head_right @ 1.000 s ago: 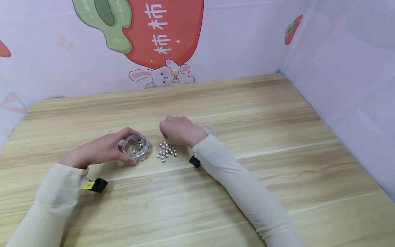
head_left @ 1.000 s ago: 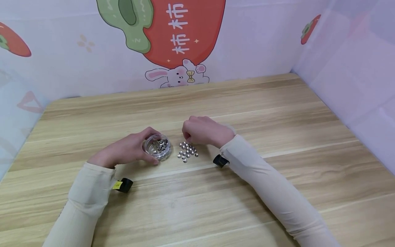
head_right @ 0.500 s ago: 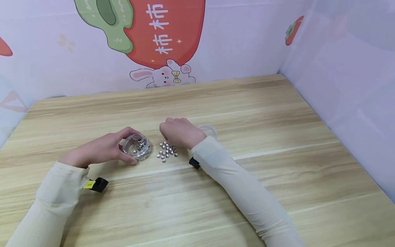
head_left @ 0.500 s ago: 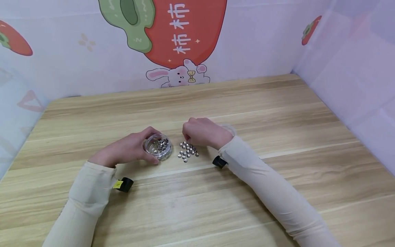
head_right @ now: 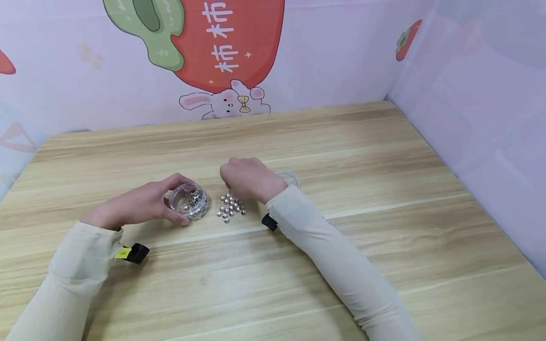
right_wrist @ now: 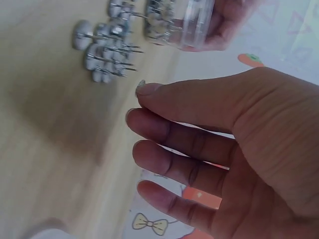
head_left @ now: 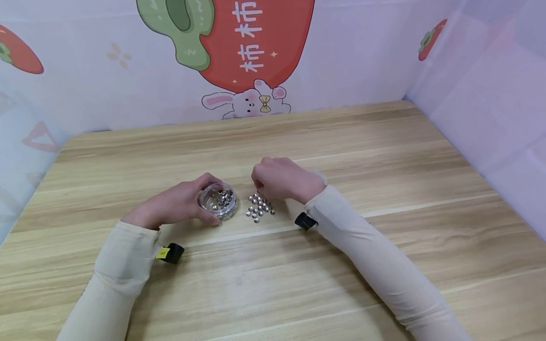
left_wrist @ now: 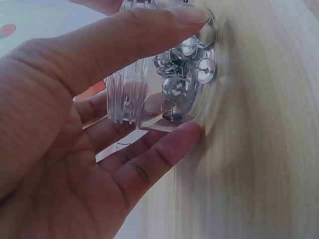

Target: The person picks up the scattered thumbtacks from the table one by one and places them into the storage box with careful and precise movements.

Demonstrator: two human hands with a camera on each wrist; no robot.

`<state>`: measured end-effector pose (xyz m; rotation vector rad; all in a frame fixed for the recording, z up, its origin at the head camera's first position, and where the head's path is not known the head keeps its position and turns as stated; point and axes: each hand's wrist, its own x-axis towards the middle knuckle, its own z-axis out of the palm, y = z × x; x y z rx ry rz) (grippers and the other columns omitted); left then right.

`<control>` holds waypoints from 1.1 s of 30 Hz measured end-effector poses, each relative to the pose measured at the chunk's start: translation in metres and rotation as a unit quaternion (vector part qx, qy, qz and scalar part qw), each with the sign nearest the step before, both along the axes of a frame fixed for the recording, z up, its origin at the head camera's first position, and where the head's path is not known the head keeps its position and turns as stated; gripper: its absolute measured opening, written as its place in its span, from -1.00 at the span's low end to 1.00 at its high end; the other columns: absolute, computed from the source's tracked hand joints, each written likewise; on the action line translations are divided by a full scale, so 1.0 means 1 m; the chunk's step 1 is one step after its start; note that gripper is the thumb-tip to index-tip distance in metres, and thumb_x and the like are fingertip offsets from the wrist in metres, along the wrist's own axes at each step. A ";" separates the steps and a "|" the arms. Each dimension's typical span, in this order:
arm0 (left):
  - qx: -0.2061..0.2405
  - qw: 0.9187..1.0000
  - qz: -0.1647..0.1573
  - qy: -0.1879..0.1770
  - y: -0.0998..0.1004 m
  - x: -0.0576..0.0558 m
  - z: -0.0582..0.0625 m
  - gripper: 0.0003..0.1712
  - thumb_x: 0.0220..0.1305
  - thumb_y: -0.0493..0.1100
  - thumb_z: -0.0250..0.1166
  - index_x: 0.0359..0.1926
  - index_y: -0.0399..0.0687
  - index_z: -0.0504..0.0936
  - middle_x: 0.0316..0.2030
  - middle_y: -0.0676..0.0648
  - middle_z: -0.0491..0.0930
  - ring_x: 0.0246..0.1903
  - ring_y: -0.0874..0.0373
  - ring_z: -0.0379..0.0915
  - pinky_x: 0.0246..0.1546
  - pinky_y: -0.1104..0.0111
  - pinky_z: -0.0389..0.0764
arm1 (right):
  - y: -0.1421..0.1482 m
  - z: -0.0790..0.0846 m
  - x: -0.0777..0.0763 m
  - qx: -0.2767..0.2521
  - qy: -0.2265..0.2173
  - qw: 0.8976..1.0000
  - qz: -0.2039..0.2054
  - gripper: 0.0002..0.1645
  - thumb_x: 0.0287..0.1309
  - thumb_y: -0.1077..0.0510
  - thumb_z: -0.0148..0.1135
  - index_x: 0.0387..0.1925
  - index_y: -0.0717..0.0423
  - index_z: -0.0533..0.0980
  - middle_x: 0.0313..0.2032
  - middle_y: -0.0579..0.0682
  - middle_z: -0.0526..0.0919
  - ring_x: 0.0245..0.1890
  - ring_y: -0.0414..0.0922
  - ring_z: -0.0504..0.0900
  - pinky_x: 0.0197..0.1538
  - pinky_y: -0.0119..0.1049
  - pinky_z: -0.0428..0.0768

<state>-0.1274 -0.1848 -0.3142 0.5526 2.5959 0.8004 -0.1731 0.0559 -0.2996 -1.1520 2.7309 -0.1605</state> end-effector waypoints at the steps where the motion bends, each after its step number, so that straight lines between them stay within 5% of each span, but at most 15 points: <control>1: -0.001 1.000 0.001 -0.001 0.000 0.000 0.000 -0.11 -0.14 0.07 0.57 0.20 0.00 0.33 0.15 -0.21 0.53 0.06 -0.11 0.42 0.12 -0.14 0.38 | 0.001 0.002 0.000 -0.004 0.000 1.000 -0.002 -0.79 0.07 0.30 0.20 -0.59 -0.01 0.57 -0.59 -0.11 0.56 -0.54 -0.18 0.45 -0.44 -0.32 0.46; 22: -0.004 1.000 0.005 -0.012 0.000 0.001 0.001 -0.10 -0.13 0.03 0.57 0.22 0.00 0.31 0.20 -0.21 0.49 0.09 -0.12 0.41 0.14 -0.16 0.37 | -0.004 0.027 0.012 -0.070 0.058 0.995 0.036 -0.86 0.20 0.17 0.20 -0.43 -0.03 0.63 -0.49 -0.16 0.64 -0.48 -0.22 0.52 -0.25 -0.24 0.53; 33: -0.005 1.000 0.006 -0.011 -0.001 -0.003 -0.003 -0.10 -0.16 0.07 0.57 0.19 0.05 0.33 0.12 -0.16 0.54 0.01 -0.04 0.45 0.08 -0.06 0.42 | -0.021 0.019 0.023 -0.124 0.076 0.986 0.079 -0.88 0.25 0.11 0.22 -0.24 0.00 0.65 -0.31 -0.14 0.68 -0.27 -0.22 0.54 0.02 -0.16 0.49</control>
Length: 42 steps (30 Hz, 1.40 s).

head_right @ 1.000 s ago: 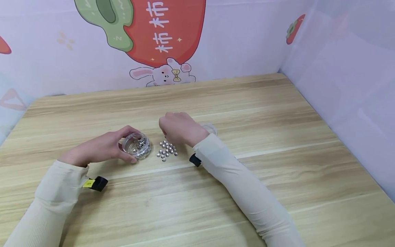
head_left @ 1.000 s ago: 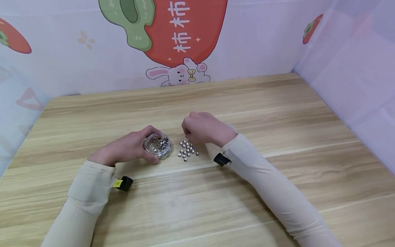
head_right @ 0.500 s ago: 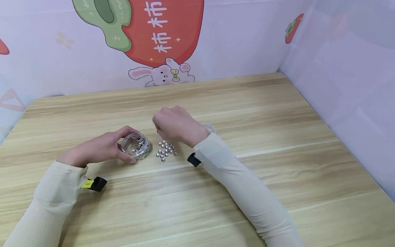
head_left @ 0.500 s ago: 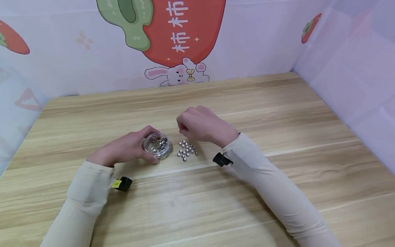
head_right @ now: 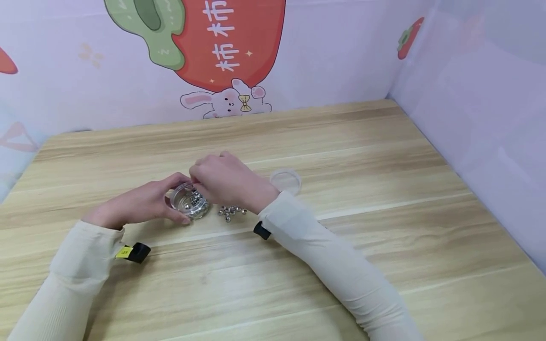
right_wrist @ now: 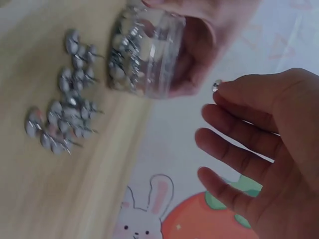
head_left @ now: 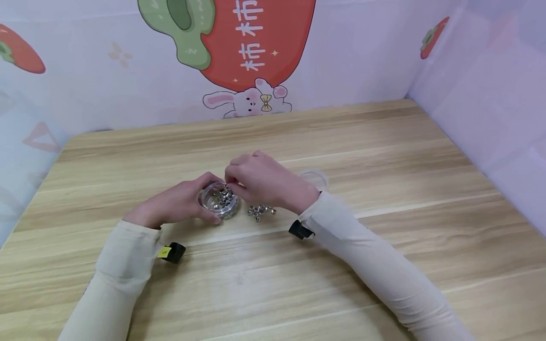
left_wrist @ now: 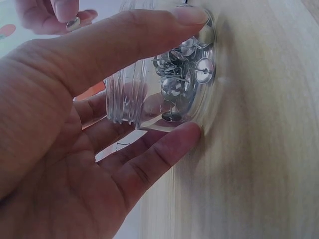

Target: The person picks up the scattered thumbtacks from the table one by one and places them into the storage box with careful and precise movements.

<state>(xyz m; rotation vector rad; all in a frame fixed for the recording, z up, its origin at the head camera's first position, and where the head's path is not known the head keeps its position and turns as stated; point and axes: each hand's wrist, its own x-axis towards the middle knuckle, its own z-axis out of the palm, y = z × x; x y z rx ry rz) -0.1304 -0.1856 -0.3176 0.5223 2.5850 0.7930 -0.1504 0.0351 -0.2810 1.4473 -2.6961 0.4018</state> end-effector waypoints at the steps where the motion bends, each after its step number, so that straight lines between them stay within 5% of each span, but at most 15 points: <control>1: 0.001 1.000 0.001 -0.003 0.001 0.000 0.000 -0.11 -0.16 0.08 0.57 0.19 0.06 0.33 0.10 -0.16 0.55 -0.01 -0.03 0.46 0.06 -0.04 0.42 | -0.002 -0.002 0.001 -0.002 0.003 1.000 0.004 -0.87 0.26 0.11 0.22 -0.23 0.01 0.64 -0.30 -0.13 0.68 -0.25 -0.21 0.53 0.03 -0.15 0.49; 14: -0.006 1.000 0.000 -0.016 0.004 0.000 0.002 -0.19 -0.15 0.11 0.56 0.06 0.05 0.31 -0.10 -0.12 0.59 -0.18 0.01 0.46 -0.13 0.11 0.44 | -0.013 -0.016 0.009 -0.023 0.066 0.997 0.026 -0.80 0.33 0.05 0.15 -0.15 0.02 0.61 -0.29 -0.13 0.64 -0.22 -0.18 0.51 0.04 -0.15 0.49; 17: -0.001 1.000 0.000 -0.015 0.003 0.000 0.003 -0.08 -0.14 0.11 0.56 0.21 0.07 0.27 0.05 -0.16 0.56 -0.02 -0.05 0.44 0.01 -0.03 0.44 | -0.014 -0.018 0.009 -0.027 0.069 0.997 0.021 -0.58 0.29 -0.12 0.17 0.07 -0.03 0.52 0.04 -0.04 0.61 0.04 -0.11 0.48 0.20 -0.08 0.41; 19: 0.004 1.000 -0.003 -0.013 0.003 0.000 0.003 0.00 -0.14 0.09 0.56 0.30 0.11 0.23 0.14 -0.18 0.52 0.09 -0.09 0.40 0.11 -0.13 0.40 | -0.014 -0.018 0.009 -0.023 0.072 0.997 0.015 -0.29 0.22 -0.29 0.16 0.30 -0.05 0.35 0.31 0.03 0.39 0.27 -0.04 0.32 0.31 0.02 0.30; 22: 0.007 1.000 -0.009 -0.006 0.002 -0.001 0.002 0.07 -0.13 0.09 0.56 0.37 0.17 0.16 0.24 -0.19 0.45 0.19 -0.13 0.33 0.18 -0.20 0.33 | -0.013 -0.018 0.008 -0.013 0.066 0.998 0.005 0.10 0.09 -0.49 0.08 0.50 -0.08 -0.02 0.53 0.06 -0.08 0.47 0.03 -0.10 0.43 0.15 0.05; 25: 0.005 1.000 -0.008 -0.004 0.002 -0.002 0.002 0.08 -0.13 0.10 0.56 0.38 0.20 0.15 0.26 -0.18 0.43 0.20 -0.14 0.33 0.18 -0.21 0.34 | -0.013 -0.018 0.008 -0.010 0.056 0.998 0.003 0.20 0.05 -0.57 0.02 0.52 -0.12 -0.17 0.54 0.04 -0.26 0.48 0.01 -0.30 0.45 0.19 -0.07; 31: 0.001 1.000 -0.003 -0.011 0.001 -0.002 0.003 0.14 -0.11 0.13 0.54 0.43 0.15 0.09 0.32 -0.23 0.35 0.24 -0.17 0.27 0.20 -0.24 0.30 | -0.010 -0.017 0.007 0.007 0.039 0.999 0.011 0.23 0.04 -0.57 0.03 0.52 -0.10 -0.19 0.54 0.06 -0.32 0.48 0.01 -0.35 0.46 0.19 -0.11; 42: 0.000 1.000 0.000 -0.001 0.002 0.001 0.003 -0.09 -0.15 0.04 0.58 0.22 -0.01 0.34 0.18 -0.21 0.50 0.06 -0.08 0.42 0.10 -0.12 0.41 | 0.013 -0.006 -0.008 0.047 -0.048 0.998 -0.014 0.32 -0.07 -0.55 0.16 0.52 -0.14 -0.24 0.54 0.02 -0.32 0.48 -0.01 -0.43 0.45 0.22 -0.17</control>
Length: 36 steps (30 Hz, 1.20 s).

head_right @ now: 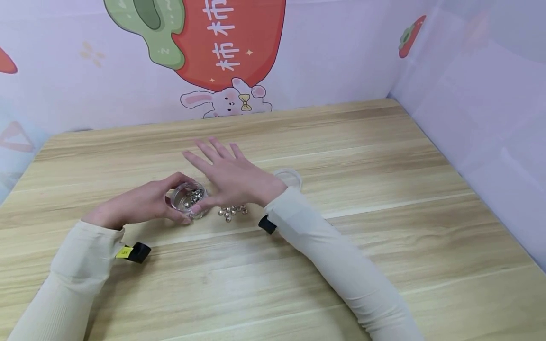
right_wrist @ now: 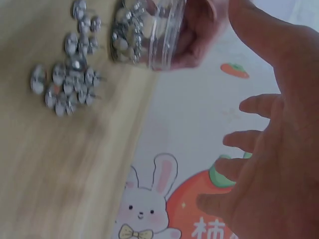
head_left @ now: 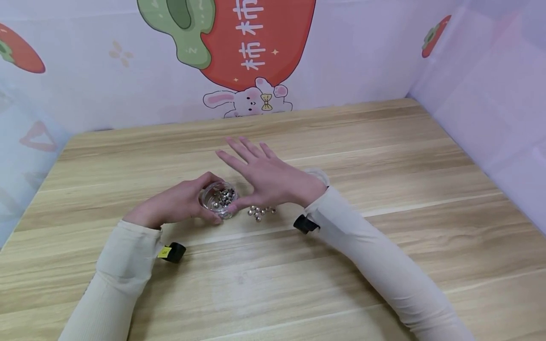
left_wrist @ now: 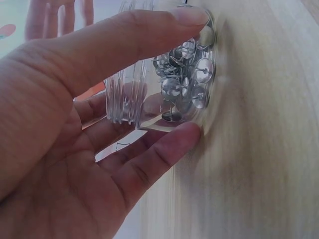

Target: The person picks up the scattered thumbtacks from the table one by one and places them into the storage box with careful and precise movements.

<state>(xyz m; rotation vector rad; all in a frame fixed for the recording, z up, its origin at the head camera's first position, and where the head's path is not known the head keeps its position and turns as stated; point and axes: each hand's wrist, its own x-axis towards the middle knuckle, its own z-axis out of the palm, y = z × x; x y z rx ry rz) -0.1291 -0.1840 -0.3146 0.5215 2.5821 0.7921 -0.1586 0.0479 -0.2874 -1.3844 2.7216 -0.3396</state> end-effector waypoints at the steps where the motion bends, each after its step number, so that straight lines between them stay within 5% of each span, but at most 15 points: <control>1: 0.000 1.000 -0.001 0.002 0.000 0.000 0.000 -0.10 -0.15 0.04 0.57 0.21 -0.02 0.34 0.17 -0.21 0.50 0.05 -0.08 0.43 0.10 -0.12 0.41 | 0.003 0.001 -0.002 0.000 -0.006 1.000 -0.002 0.32 -0.07 -0.54 0.17 0.52 -0.14 -0.24 0.54 0.02 -0.28 0.48 -0.01 -0.41 0.45 0.22 -0.18; 6: 0.002 1.000 0.001 0.000 0.000 0.000 0.000 -0.11 -0.15 0.03 0.58 0.21 -0.01 0.34 0.16 -0.21 0.51 0.06 -0.10 0.43 0.11 -0.14 0.40 | 0.016 0.006 -0.009 -0.002 -0.033 0.999 -0.014 0.29 -0.04 -0.47 0.24 0.52 -0.10 -0.18 0.53 0.05 -0.09 0.49 0.03 -0.27 0.45 0.23 -0.15; 18: 0.002 1.000 -0.002 0.008 -0.001 -0.001 -0.003 -0.09 -0.17 0.02 0.59 0.21 0.00 0.32 0.19 -0.18 0.50 0.08 -0.09 0.41 0.14 -0.13 0.38 | 0.018 0.004 -0.017 0.022 -0.105 0.994 -0.024 -0.17 0.13 -0.09 0.35 0.38 0.04 0.28 0.31 0.08 0.39 0.25 -0.02 0.35 0.30 0.02 0.39; 26: 0.007 1.000 -0.007 0.009 -0.001 0.001 0.000 -0.09 -0.15 0.04 0.57 0.21 -0.03 0.32 0.21 -0.23 0.48 0.11 -0.14 0.40 0.17 -0.17 0.34 | 0.011 -0.003 -0.017 0.057 -0.113 0.992 -0.028 -0.56 0.24 0.07 0.26 0.13 0.09 0.55 0.10 0.03 0.61 0.05 -0.09 0.52 0.19 -0.10 0.52; 36: 0.003 1.000 -0.002 0.010 0.000 0.001 -0.001 -0.12 -0.15 0.02 0.58 0.19 0.01 0.33 0.17 -0.21 0.52 0.07 -0.10 0.42 0.13 -0.11 0.38 | 0.007 -0.016 -0.018 0.064 -0.081 0.994 -0.031 -0.89 0.24 0.17 0.22 -0.33 -0.03 0.66 -0.43 -0.12 0.63 -0.44 -0.20 0.50 -0.33 -0.32 0.49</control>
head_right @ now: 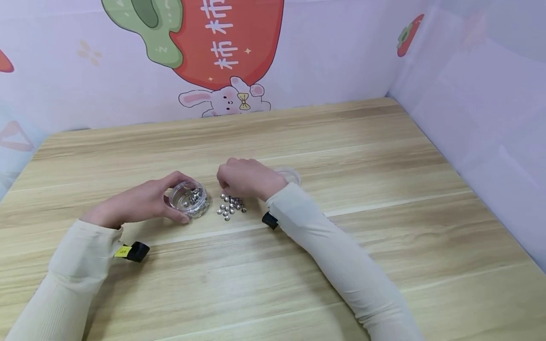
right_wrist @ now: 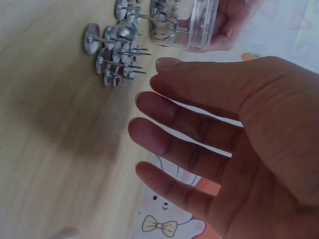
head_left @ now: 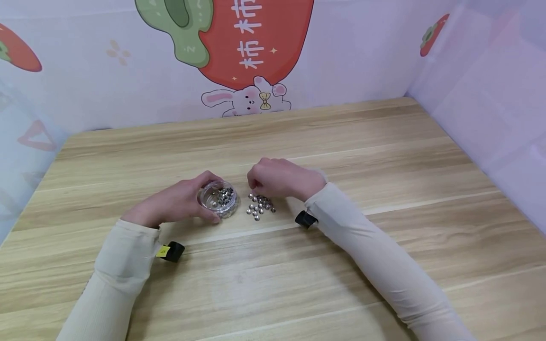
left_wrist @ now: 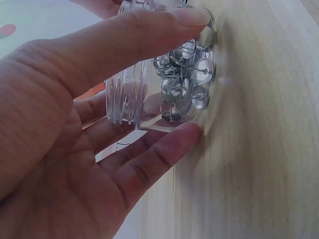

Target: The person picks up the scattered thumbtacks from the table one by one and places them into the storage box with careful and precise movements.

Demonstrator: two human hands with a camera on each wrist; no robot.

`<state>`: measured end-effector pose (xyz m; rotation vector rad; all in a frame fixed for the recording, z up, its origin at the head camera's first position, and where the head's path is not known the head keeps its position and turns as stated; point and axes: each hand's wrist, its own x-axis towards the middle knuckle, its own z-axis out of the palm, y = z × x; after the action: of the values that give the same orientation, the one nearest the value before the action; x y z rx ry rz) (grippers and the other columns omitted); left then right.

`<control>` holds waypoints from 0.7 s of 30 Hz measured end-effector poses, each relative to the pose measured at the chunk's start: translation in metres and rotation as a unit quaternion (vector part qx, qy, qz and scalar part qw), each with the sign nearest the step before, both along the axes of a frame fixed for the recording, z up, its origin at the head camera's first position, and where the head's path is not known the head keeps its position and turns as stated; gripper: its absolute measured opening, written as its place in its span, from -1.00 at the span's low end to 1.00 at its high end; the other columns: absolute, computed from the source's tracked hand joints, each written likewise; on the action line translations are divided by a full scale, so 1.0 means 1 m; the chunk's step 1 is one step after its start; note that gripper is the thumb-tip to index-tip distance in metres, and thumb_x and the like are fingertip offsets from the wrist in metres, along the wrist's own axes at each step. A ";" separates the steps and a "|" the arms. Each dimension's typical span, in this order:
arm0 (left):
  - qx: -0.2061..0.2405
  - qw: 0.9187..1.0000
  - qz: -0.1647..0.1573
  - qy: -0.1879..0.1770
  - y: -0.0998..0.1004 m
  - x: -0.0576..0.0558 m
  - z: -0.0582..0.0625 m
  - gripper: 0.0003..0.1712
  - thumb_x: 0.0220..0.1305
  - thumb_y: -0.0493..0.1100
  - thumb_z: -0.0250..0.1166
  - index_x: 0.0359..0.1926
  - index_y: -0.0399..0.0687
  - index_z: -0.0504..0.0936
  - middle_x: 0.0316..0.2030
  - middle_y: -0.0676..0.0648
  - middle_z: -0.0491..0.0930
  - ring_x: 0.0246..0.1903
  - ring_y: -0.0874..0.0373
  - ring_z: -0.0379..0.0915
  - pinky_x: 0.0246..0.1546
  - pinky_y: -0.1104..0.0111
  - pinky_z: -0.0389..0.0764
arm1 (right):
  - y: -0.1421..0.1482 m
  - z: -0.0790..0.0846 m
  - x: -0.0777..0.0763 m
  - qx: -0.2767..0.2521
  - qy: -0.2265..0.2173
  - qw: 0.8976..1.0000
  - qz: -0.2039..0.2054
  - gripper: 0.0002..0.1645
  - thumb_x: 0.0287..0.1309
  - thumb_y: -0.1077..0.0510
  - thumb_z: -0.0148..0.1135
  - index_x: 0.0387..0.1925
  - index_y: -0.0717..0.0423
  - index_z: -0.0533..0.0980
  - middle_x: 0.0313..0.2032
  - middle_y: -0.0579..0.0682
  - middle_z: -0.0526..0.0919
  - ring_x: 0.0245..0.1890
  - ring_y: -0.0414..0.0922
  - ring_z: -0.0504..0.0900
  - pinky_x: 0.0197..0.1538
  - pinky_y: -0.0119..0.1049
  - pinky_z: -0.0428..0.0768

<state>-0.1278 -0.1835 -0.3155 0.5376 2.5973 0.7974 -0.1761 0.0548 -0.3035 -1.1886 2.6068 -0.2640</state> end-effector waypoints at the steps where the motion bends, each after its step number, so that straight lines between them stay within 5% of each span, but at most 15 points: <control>1: 0.001 1.000 0.000 -0.001 0.000 0.000 0.000 -0.11 -0.15 0.03 0.58 0.20 0.00 0.33 0.16 -0.21 0.52 0.07 -0.10 0.42 0.13 -0.11 0.38 | -0.001 -0.001 0.000 -0.001 0.001 1.000 0.001 -0.88 0.24 0.18 0.21 -0.36 -0.02 0.66 -0.45 -0.12 0.63 -0.45 -0.20 0.50 -0.34 -0.32 0.48; 21: -0.002 1.000 0.000 -0.005 0.000 0.000 0.003 -0.11 -0.14 0.02 0.58 0.20 -0.01 0.33 0.15 -0.22 0.52 0.06 -0.11 0.42 0.14 -0.13 0.37 | -0.004 -0.009 0.000 0.005 0.044 0.999 0.003 -0.74 0.20 0.26 0.14 -0.58 -0.02 0.54 -0.58 -0.14 0.54 -0.53 -0.20 0.44 -0.40 -0.29 0.47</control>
<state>-0.1274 -0.1836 -0.3128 0.5303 2.5896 0.7929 -0.1762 0.0503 -0.3129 -1.2312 2.6757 -0.2019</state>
